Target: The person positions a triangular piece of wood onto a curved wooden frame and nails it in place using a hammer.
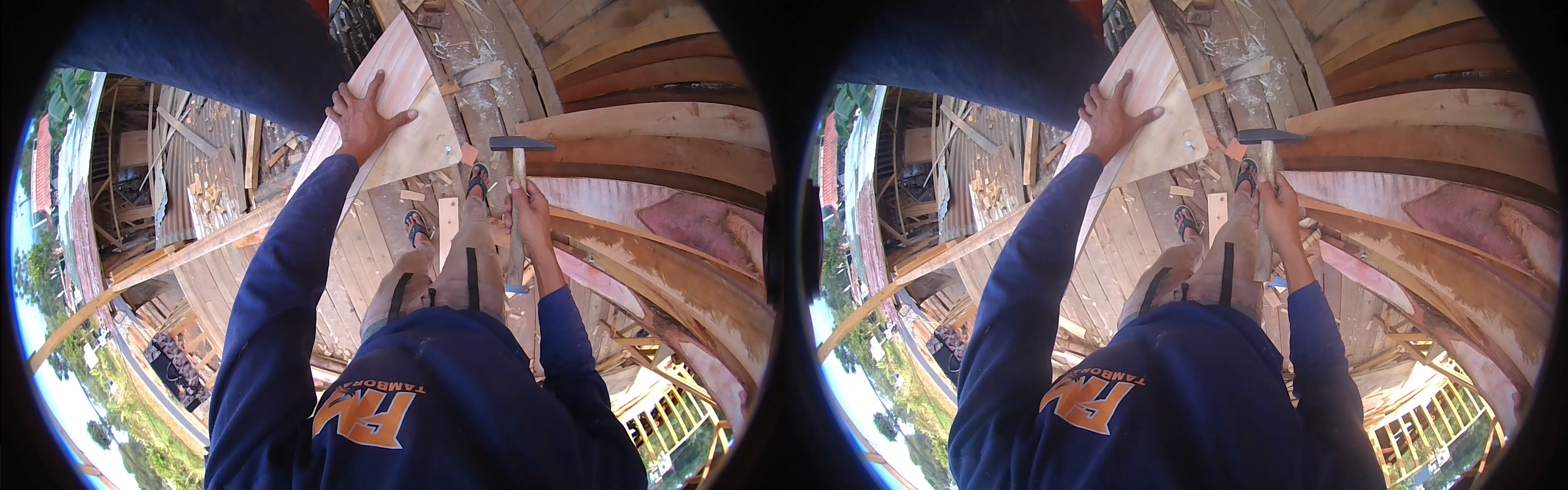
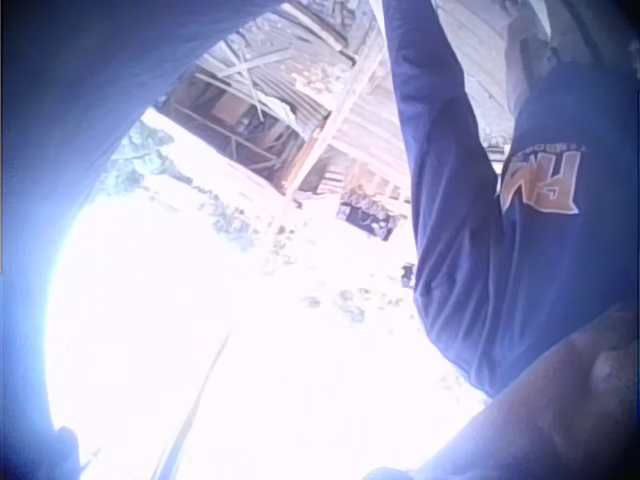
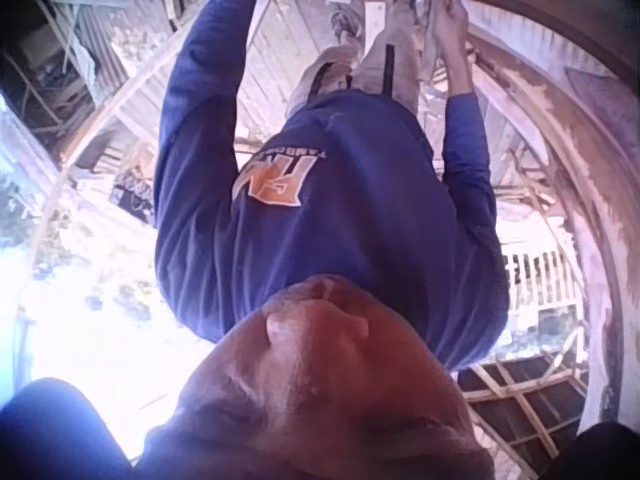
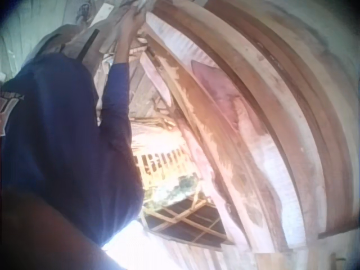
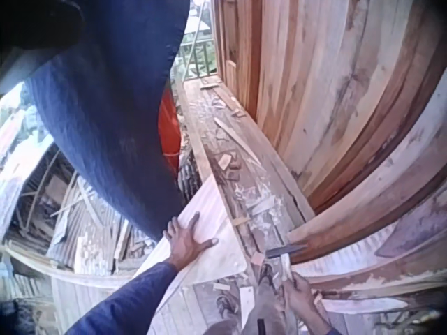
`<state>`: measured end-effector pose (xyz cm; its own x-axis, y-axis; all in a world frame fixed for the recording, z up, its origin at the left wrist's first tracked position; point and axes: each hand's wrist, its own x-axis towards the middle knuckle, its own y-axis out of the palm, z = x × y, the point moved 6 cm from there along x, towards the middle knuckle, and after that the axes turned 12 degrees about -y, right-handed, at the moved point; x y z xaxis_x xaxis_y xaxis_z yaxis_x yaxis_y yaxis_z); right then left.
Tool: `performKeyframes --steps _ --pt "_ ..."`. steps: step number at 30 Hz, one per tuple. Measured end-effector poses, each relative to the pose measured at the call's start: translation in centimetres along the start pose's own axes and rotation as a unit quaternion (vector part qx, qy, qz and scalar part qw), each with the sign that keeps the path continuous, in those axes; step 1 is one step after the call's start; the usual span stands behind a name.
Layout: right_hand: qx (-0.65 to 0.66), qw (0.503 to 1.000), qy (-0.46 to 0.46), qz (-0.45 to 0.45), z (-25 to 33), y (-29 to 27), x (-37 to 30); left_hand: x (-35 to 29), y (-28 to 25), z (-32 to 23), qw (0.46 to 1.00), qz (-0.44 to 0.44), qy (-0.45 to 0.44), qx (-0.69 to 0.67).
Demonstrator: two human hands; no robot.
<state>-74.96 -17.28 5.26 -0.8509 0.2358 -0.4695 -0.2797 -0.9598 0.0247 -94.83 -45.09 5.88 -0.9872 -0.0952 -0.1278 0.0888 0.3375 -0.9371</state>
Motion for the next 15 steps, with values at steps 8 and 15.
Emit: performKeyframes --steps 8,15 --pt "0.042 0.997 -0.063 0.017 0.5 2.7 -4.6 0.3 0.6 0.6 1.0 -0.001 0.007 -0.005" --pt "-0.015 0.996 -0.077 0.03 5.2 4.3 -6.9 0.3 0.8 0.4 1.0 0.014 0.001 -0.004"
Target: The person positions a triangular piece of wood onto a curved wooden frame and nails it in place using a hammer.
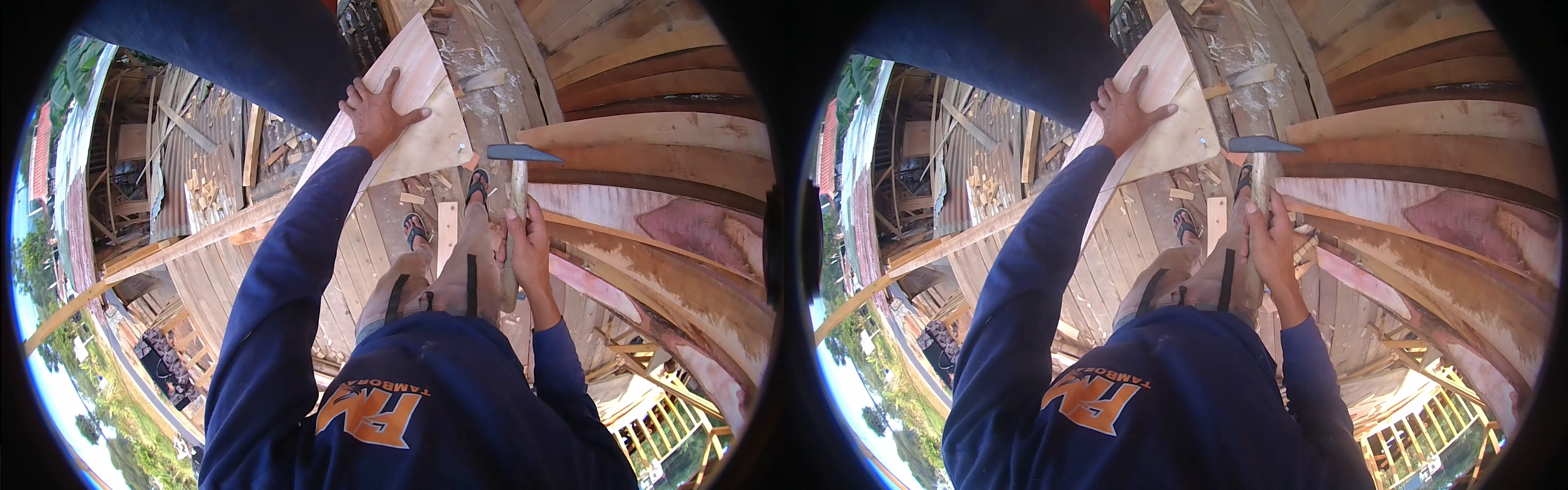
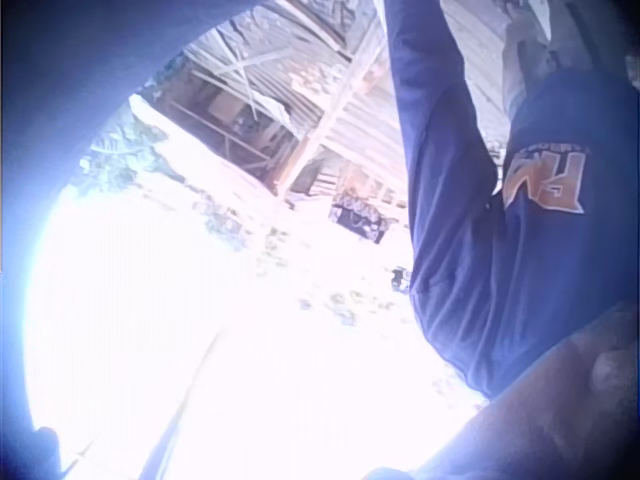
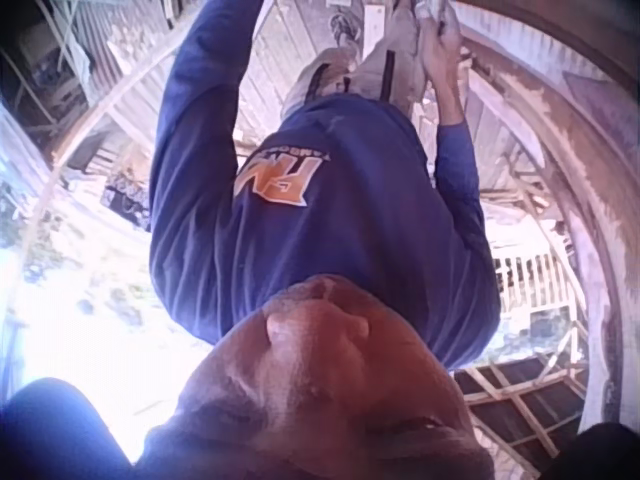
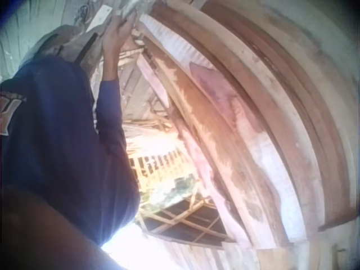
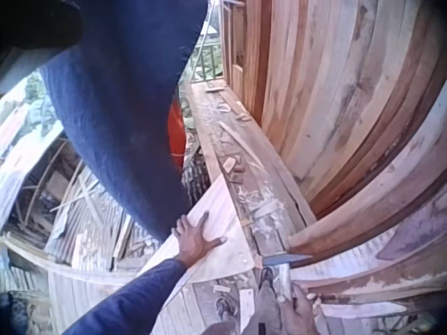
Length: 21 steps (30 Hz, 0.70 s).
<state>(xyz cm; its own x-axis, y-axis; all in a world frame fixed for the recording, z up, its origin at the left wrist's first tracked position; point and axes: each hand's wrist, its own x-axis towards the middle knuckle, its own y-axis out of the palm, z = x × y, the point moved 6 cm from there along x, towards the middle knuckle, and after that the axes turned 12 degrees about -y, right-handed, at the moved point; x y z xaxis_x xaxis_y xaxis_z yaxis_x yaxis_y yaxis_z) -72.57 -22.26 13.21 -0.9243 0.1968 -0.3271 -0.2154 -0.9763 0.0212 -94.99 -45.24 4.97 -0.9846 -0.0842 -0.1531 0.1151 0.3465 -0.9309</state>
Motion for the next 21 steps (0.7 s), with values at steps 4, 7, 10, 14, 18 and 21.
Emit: performKeyframes --steps 4,7,10,14,18,21 --pt "-0.07 0.997 -0.039 0.02 -0.1 0.1 1.0 -0.1 -0.2 0.2 1.0 -0.013 -0.002 0.0" --pt "-0.143 0.988 -0.041 0.044 0.5 0.0 2.6 -0.2 -0.2 0.1 1.0 -0.031 0.0 0.0" --pt "-0.244 0.962 -0.1 0.069 0.2 0.0 4.5 -0.3 -0.3 -0.4 0.999 -0.03 -0.003 0.014" --pt "-0.334 0.934 -0.101 0.077 1.9 0.9 4.3 -0.3 -0.5 0.0 1.0 -0.027 -0.005 0.009" --pt "-0.291 0.938 -0.179 0.055 4.0 1.1 2.0 -0.5 -0.5 -0.3 0.999 -0.029 -0.008 0.016" --pt "-0.354 0.912 -0.198 0.056 5.1 1.5 1.0 -0.3 -0.3 0.1 1.0 -0.027 -0.001 0.003"
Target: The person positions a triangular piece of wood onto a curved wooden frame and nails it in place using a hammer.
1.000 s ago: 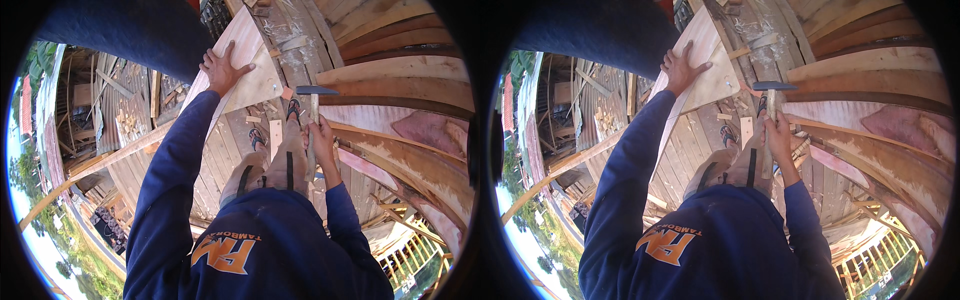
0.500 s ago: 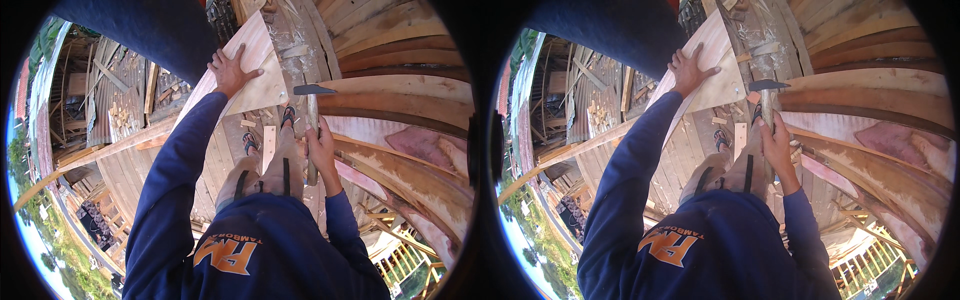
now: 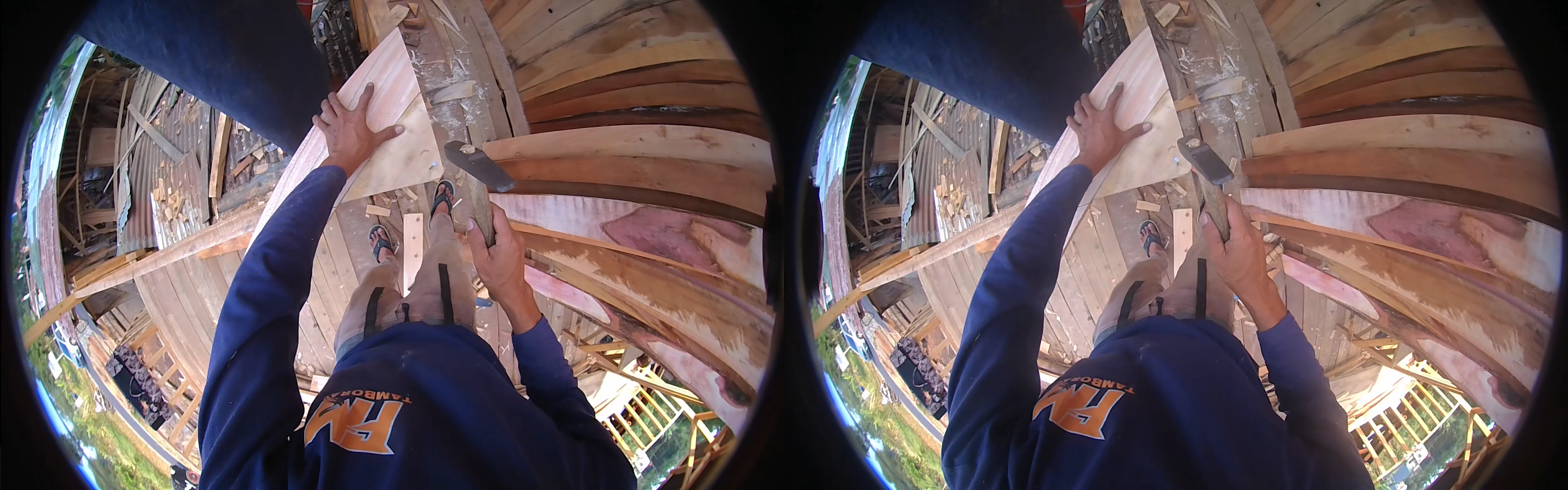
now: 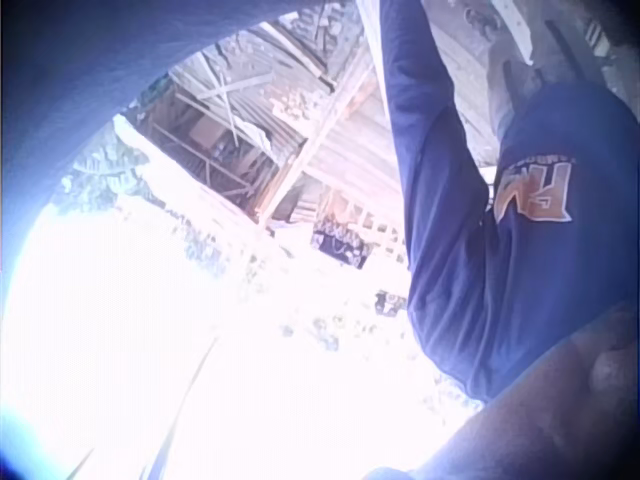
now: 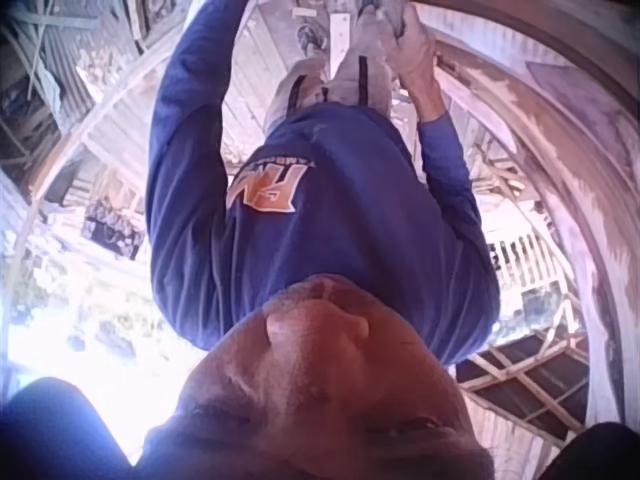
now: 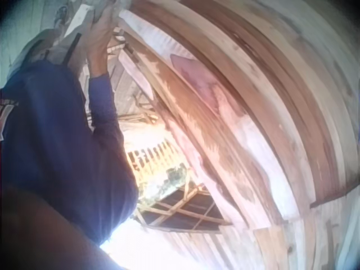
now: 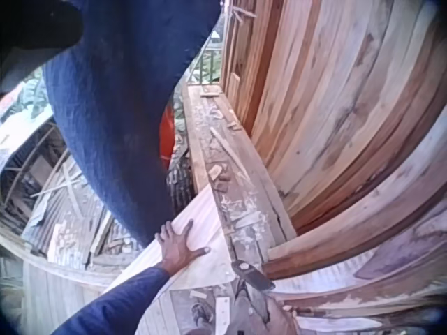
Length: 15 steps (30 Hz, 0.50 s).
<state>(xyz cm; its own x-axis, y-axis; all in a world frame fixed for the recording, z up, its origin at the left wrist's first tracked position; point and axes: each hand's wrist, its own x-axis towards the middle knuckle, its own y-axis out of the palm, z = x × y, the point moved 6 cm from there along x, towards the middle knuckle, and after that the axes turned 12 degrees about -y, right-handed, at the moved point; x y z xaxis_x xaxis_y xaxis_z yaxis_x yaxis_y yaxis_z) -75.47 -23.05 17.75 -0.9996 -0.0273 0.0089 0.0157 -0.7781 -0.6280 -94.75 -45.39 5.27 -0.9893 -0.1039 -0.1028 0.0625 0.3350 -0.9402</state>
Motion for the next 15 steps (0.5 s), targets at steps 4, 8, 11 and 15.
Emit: performKeyframes --steps 4,8,11,15 --pt "-0.002 0.999 -0.025 0.036 1.1 0.4 0.5 0.1 0.0 -0.2 1.0 0.026 -0.003 -0.008" --pt "-0.006 0.994 0.016 0.104 0.3 1.3 1.0 0.2 0.0 -0.4 1.0 0.021 -0.005 -0.004" --pt "-0.004 0.997 0.004 0.082 1.5 0.6 1.2 0.0 -0.3 -0.3 1.0 0.018 -0.007 -0.008" --pt "0.032 0.999 -0.023 0.01 5.1 -2.1 1.6 -0.2 -0.7 -0.4 0.999 0.03 -0.011 -0.003"
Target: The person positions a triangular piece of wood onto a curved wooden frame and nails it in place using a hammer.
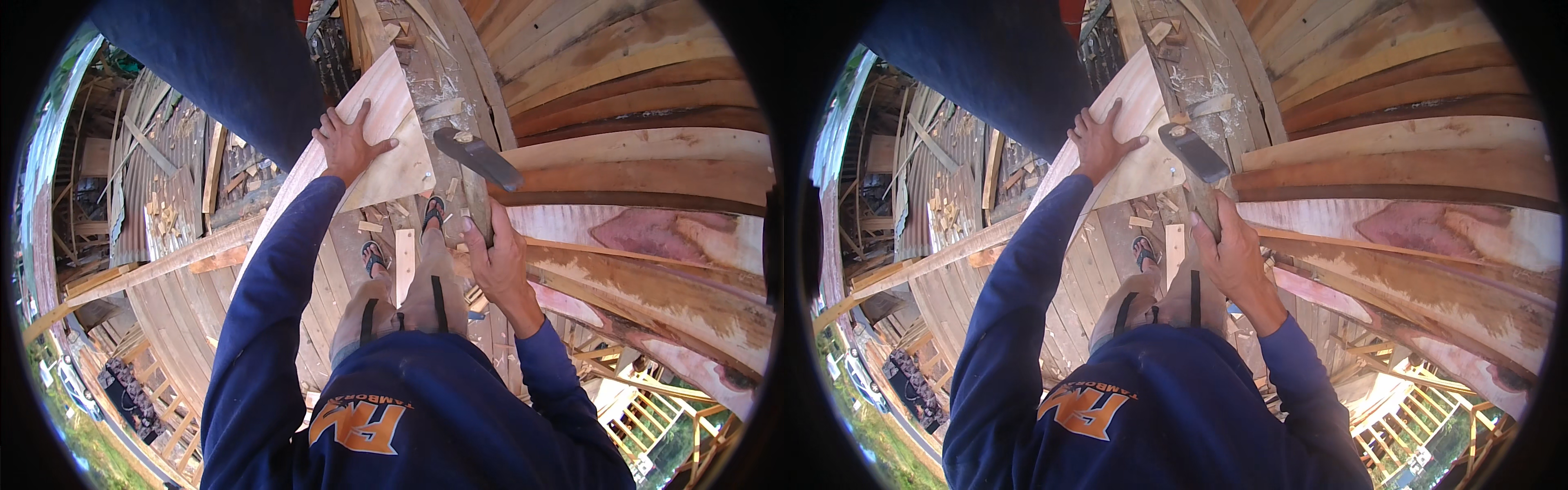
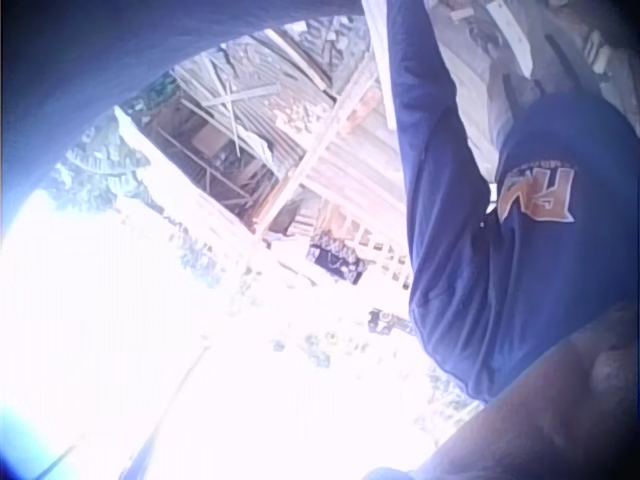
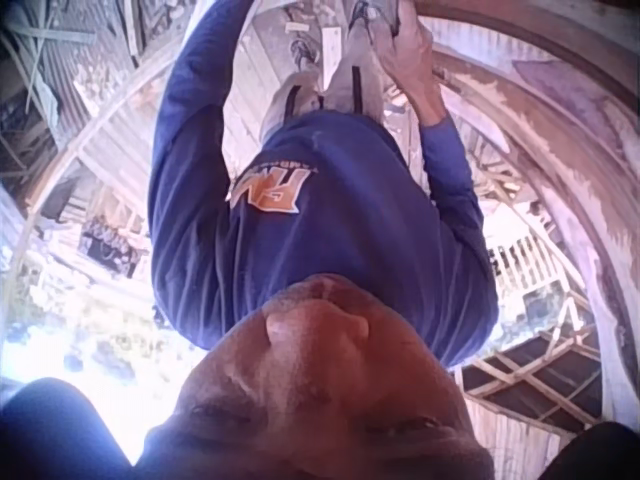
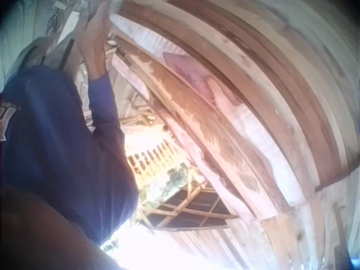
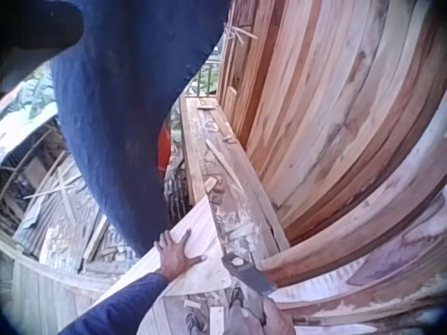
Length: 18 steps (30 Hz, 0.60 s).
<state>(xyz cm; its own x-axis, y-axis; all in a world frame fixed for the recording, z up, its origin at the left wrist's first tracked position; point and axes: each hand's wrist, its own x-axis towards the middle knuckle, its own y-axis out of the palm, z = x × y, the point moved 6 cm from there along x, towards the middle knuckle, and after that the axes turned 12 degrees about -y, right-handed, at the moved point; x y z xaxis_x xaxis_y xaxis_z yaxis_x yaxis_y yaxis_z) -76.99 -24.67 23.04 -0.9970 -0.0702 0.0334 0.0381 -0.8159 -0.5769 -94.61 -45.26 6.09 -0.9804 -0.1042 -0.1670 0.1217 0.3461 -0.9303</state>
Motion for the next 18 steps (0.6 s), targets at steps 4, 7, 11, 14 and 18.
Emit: performKeyframes --steps 4,7,11,14,18 --pt "-0.036 0.995 -0.084 -0.04 0.0 0.1 -0.7 0.0 -0.2 -0.2 1.0 -0.008 0.001 0.008" --pt "-0.084 0.992 0.006 0.089 -4.1 3.3 -1.0 0.1 0.3 0.0 1.0 -0.022 0.009 0.001" --pt "-0.084 0.993 0.036 0.072 -4.4 2.7 -2.3 0.2 0.5 -0.1 1.0 -0.007 0.006 0.006" --pt "-0.032 0.999 0.024 0.022 -2.1 1.6 -1.6 0.1 0.2 0.2 1.0 -0.019 0.005 -0.007" --pt "-0.032 0.998 0.04 0.031 -2.3 1.7 -0.7 0.0 0.1 0.3 1.0 -0.019 0.001 -0.006"
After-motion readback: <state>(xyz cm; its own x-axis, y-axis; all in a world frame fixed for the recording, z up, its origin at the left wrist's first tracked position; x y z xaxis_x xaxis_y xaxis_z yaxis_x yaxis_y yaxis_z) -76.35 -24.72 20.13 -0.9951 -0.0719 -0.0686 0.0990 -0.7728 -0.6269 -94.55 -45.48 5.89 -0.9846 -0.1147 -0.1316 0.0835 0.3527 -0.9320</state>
